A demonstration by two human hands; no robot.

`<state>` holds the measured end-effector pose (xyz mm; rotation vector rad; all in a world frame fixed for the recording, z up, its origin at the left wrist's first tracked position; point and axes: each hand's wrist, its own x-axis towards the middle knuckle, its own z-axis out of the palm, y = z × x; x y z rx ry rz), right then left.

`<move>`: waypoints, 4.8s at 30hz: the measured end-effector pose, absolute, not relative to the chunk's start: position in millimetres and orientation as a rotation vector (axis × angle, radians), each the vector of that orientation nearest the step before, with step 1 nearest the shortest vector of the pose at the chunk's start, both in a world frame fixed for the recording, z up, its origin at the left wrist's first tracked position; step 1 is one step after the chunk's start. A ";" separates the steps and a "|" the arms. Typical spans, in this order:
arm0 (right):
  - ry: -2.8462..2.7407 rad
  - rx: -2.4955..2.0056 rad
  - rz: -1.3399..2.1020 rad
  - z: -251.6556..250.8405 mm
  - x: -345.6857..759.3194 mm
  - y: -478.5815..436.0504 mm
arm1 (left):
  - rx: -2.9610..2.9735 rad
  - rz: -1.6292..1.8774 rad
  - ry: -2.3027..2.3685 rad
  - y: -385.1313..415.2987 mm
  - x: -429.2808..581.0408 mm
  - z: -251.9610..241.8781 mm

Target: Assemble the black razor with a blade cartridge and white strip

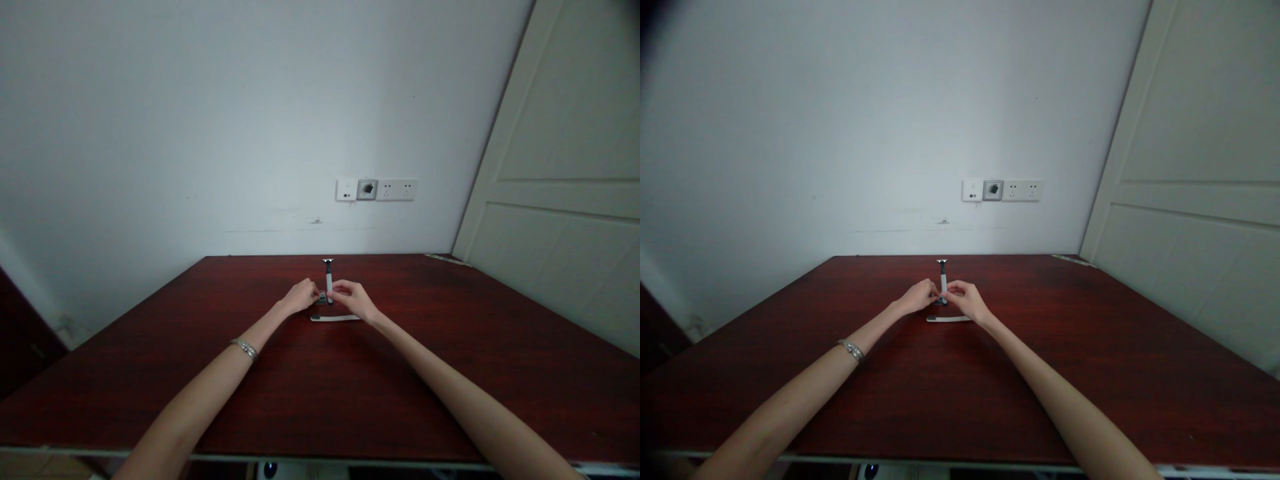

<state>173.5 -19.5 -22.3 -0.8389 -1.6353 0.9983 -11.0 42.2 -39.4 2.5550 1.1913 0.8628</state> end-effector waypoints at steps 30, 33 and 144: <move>-1.593 -0.802 1.033 -20.7 171.9 -21.1 | 2.828 0.419 1.445 25.9 -1.4 -18.3; -1.601 -0.796 1.027 -21.1 171.9 -20.9 | 2.810 0.428 1.457 24.0 -1.1 -16.4; -1.298 -0.799 1.147 -31.8 170.1 -34.6 | 1.971 1.039 1.086 -10.6 -15.0 12.8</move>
